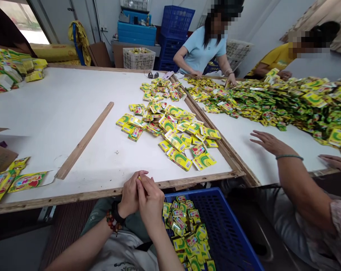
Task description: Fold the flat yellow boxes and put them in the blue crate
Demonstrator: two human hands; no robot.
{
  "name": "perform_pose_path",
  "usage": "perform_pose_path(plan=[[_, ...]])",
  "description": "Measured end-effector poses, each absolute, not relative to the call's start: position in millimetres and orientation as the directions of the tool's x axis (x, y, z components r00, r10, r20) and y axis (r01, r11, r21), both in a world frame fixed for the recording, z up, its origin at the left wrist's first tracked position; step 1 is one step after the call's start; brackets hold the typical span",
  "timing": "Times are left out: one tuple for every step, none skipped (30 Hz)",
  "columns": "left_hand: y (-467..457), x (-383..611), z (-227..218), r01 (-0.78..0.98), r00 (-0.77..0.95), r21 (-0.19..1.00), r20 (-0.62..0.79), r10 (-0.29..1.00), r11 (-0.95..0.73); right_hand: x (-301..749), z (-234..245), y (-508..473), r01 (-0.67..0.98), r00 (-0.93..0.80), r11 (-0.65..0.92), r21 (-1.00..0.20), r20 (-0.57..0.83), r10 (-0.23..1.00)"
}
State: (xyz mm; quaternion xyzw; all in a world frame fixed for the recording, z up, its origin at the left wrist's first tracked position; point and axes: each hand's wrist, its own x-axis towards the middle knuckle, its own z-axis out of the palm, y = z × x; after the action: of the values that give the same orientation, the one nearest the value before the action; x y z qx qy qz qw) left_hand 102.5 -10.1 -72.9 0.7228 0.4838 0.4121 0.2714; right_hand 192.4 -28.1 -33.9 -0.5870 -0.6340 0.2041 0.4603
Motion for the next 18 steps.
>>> perform_pose_path(plan=[[-10.5, 102.5, -73.3, 0.469, 0.186, 0.794, 0.339, 0.922, -0.387, 193.9, -33.1, -29.5, 0.539, 0.111, 0.218, -0.813, 0.325, 0.939], [-10.7, 102.6, -73.6, 0.459, 0.183, 0.797, 0.346, 0.920, -0.392, 195.2, -32.8, -31.1, 0.534, 0.120, 0.214, -0.818, 0.323, 0.939], [-10.9, 102.7, -74.0, 0.448, 0.183, 0.800, 0.354, 0.917, -0.398, 196.2, -33.0, -32.6, 0.539, 0.137, 0.216, -0.814, 0.338, 0.931], [-10.9, 102.8, -74.3, 0.439, 0.184, 0.802, 0.360, 0.915, -0.404, 196.7, -33.6, -33.9, 0.550, 0.159, 0.227, -0.804, 0.367, 0.916], [-10.7, 102.9, -74.4, 0.433, 0.184, 0.803, 0.365, 0.913, -0.409, 196.7, -34.3, -34.9, 0.562, 0.181, 0.241, -0.791, 0.402, 0.898], [-10.5, 103.0, -74.3, 0.432, 0.183, 0.802, 0.369, 0.911, -0.411, 196.4, -34.9, -35.4, 0.570, 0.197, 0.257, -0.781, 0.433, 0.880], [-10.3, 103.1, -74.0, 0.438, 0.181, 0.798, 0.373, 0.910, -0.414, 195.7, -35.3, -35.5, 0.571, 0.205, 0.268, -0.776, 0.451, 0.869], [-10.1, 103.1, -73.5, 0.448, 0.178, 0.790, 0.379, 0.908, -0.418, 195.0, -35.3, -35.1, 0.568, 0.209, 0.273, -0.776, 0.457, 0.865], [-9.9, 103.1, -73.0, 0.458, 0.177, 0.782, 0.385, 0.906, -0.422, 194.5, -34.9, -34.4, 0.564, 0.210, 0.273, -0.780, 0.454, 0.866], [-9.7, 103.0, -72.5, 0.469, 0.178, 0.774, 0.389, 0.904, -0.426, 194.3, -34.2, -33.6, 0.561, 0.208, 0.270, -0.782, 0.449, 0.869], [-9.5, 103.0, -72.1, 0.478, 0.180, 0.766, 0.392, 0.902, -0.429, 194.4, -33.6, -32.8, 0.564, 0.199, 0.271, -0.780, 0.446, 0.872], [-9.3, 103.0, -71.9, 0.484, 0.184, 0.762, 0.391, 0.902, -0.429, 194.9, -33.0, -32.2, 0.570, 0.186, 0.275, -0.774, 0.448, 0.875], [-9.2, 103.0, -71.9, 0.486, 0.189, 0.763, 0.385, 0.903, -0.427, 195.4, -32.8, -31.8, 0.579, 0.170, 0.282, -0.765, 0.451, 0.876], [-9.1, 103.2, -72.1, 0.486, 0.193, 0.766, 0.376, 0.906, -0.421, 195.8, -33.0, -31.6, 0.586, 0.158, 0.286, -0.758, 0.453, 0.878], [-9.1, 103.4, -72.3, 0.487, 0.192, 0.771, 0.365, 0.911, -0.411, 195.8, -33.6, -31.7, 0.586, 0.148, 0.284, -0.759, 0.445, 0.883], [-9.1, 103.8, -72.5, 0.487, 0.187, 0.777, 0.353, 0.917, -0.399, 195.3, -34.5, -31.9, 0.578, 0.147, 0.273, -0.769, 0.427, 0.892], [-9.2, 104.1, -72.5, 0.486, 0.182, 0.784, 0.341, 0.922, -0.386, 194.1, -35.5, -32.3, 0.566, 0.160, 0.251, -0.785, 0.403, 0.901], [-9.4, 104.3, -72.4, 0.483, 0.180, 0.791, 0.330, 0.927, -0.376, 192.8, -36.4, -32.8, 0.553, 0.185, 0.220, -0.803, 0.375, 0.908]])
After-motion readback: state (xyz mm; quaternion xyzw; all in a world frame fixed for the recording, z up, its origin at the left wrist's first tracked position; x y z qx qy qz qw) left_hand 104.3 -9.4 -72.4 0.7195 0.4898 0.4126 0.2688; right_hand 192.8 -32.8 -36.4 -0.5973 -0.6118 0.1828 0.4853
